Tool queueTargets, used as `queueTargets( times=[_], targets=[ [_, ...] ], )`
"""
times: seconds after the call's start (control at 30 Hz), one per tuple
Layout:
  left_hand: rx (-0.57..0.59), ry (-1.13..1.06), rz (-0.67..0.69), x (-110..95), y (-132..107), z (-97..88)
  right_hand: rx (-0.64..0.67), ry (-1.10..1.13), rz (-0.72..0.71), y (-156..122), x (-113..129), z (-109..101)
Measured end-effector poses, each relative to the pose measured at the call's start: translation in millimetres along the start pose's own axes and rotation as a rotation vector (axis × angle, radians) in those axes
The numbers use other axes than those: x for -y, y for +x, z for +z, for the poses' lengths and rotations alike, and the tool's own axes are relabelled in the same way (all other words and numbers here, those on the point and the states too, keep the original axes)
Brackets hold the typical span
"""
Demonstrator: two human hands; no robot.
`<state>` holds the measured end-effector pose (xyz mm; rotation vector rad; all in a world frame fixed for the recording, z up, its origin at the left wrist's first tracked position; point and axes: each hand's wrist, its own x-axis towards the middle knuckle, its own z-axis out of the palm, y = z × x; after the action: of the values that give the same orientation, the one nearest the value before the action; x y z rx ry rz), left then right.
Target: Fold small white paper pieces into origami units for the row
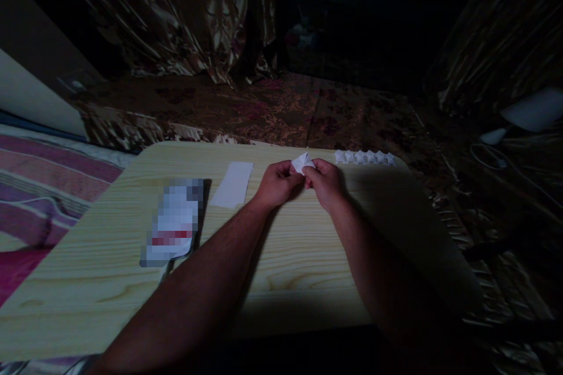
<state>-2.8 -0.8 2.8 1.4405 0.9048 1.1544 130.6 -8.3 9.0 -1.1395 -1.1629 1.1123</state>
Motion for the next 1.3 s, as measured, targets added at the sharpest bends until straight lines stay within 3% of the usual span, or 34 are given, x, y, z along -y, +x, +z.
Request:
queueTargets(
  times=[0.37, 0.9, 1.1, 1.3],
  targets=[
    [0.013, 0.006, 0.017, 2.6, 0.5, -0.8, -0.012, -0.002, -0.020, -1.1, 0.1, 0.4],
    [-0.093, -0.029, -0.013, 1.6, 1.4, 0.5, 0.083, 0.070, 0.023, 0.2, -4.4, -3.1],
    [-0.065, -0.004, -0.002, -2.9, -0.5, 2.5, 0.103, 0.094, 0.018, -1.2, -3.1, -3.1],
    [-0.011, 0.118, 0.023, -3.7, -4.2, 6.2, -0.003, 0.095, -0.032, -1.2, 0.4, -2.5]
  ],
)
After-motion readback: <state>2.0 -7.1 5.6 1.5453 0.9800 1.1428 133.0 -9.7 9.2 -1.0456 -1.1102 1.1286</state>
